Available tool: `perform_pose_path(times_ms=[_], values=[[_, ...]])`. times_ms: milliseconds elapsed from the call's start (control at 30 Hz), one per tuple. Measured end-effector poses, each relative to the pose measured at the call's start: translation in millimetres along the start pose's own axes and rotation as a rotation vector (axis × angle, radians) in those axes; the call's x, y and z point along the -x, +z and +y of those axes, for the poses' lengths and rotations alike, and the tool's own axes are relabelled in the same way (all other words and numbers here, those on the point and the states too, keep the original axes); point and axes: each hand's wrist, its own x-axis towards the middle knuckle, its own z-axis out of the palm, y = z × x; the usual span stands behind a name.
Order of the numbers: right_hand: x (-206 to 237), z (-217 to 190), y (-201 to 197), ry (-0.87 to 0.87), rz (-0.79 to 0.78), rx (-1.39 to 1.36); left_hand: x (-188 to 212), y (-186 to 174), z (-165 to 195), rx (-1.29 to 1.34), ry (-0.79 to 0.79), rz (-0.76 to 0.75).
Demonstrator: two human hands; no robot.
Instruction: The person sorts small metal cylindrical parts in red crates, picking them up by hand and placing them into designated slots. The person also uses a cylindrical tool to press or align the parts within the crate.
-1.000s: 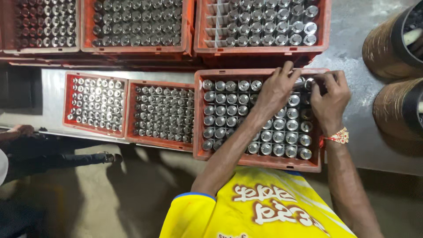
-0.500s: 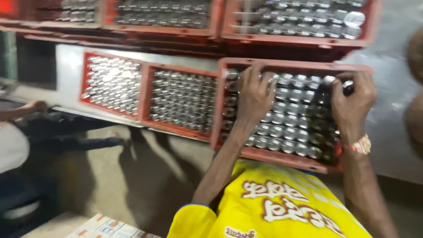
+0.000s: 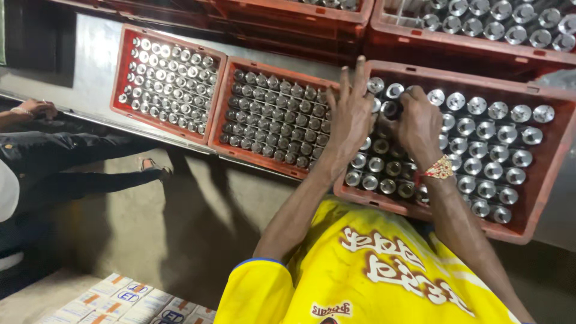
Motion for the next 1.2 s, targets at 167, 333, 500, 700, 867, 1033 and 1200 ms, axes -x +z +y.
perform_pose_path(times_ms=[167,333,500,700,867,1033,1200], values=[[9,1,-21,-0.038,0.153,-0.207,-1,-56,-17,0.264,0.349,0.194],[42,13,-50,0.466,0.277,-1.368,24,-103,-42,0.622,0.243,0.233],[30,1,-25,0.42,0.058,-0.859,18,-60,-12,0.861,-0.013,0.057],[7,-15,-21,-0.174,0.081,-0.233,6,-34,-3,0.096,0.248,0.142],[-6,-1,-16,0.08,0.194,-0.227,6,-32,-1,0.341,0.087,0.04],[-41,1,5,0.15,0.007,0.104,12,-31,-2,0.355,0.137,0.113],[-31,-9,-34,0.215,-0.006,-0.153,18,-26,-7,0.418,0.133,0.151]])
